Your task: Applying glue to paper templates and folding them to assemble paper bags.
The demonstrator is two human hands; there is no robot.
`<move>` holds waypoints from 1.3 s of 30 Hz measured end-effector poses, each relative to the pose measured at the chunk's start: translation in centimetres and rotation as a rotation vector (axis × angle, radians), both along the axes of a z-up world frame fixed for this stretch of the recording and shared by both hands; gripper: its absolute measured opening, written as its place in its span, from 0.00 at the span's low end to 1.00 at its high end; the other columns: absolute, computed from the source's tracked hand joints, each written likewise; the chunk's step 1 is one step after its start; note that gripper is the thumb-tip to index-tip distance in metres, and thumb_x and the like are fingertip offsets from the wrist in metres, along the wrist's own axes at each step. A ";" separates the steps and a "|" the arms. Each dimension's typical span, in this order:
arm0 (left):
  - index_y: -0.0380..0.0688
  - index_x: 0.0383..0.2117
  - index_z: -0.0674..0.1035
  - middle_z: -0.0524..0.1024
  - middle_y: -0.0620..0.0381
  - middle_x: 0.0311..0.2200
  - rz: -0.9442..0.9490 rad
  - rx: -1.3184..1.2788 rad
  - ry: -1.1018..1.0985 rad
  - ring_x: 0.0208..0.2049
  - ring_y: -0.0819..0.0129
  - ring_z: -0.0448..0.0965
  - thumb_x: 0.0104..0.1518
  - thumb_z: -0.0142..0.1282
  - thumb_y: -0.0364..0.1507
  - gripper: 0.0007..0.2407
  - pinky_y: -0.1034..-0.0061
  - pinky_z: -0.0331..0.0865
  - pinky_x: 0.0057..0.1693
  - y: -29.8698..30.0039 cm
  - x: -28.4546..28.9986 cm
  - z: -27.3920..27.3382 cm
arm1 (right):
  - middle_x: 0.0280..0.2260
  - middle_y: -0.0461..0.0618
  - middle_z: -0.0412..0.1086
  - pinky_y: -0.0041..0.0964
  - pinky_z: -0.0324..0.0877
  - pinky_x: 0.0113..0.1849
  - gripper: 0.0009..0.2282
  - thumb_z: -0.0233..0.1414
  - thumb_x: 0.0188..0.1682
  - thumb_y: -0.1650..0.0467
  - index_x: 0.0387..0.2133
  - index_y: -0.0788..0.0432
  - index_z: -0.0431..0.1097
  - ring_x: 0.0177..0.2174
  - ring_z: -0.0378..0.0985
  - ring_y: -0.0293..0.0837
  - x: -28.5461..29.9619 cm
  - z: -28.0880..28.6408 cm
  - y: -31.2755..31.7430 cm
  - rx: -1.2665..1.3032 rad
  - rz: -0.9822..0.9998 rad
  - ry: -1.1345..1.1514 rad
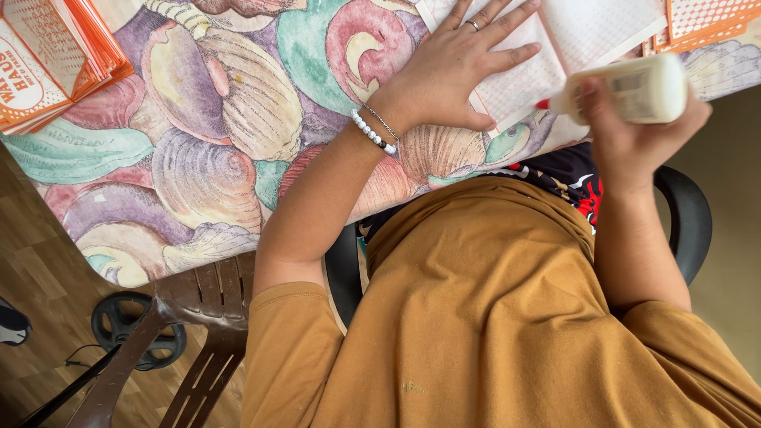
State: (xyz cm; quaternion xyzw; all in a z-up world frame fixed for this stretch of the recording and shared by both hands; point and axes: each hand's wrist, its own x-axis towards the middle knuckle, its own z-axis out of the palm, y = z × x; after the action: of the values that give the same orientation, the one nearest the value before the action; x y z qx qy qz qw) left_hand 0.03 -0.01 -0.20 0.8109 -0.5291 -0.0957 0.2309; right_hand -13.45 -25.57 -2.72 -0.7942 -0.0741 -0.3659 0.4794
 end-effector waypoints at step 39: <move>0.54 0.70 0.70 0.44 0.48 0.71 0.008 0.047 -0.016 0.71 0.43 0.52 0.47 0.76 0.51 0.42 0.40 0.46 0.70 -0.1 -0.1 0.4 | 0.48 0.84 0.54 0.80 0.72 0.49 0.27 0.60 0.52 0.89 0.48 0.66 0.44 0.46 0.69 0.83 0.1 -1.0 -0.6 0.215 0.144 -0.043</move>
State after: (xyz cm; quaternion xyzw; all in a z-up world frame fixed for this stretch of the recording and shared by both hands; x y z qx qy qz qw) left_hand -0.05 -0.08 0.17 0.8189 -0.5253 -0.1007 0.2082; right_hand -13.31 -26.22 -3.69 -0.7229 -0.1018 -0.3533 0.5850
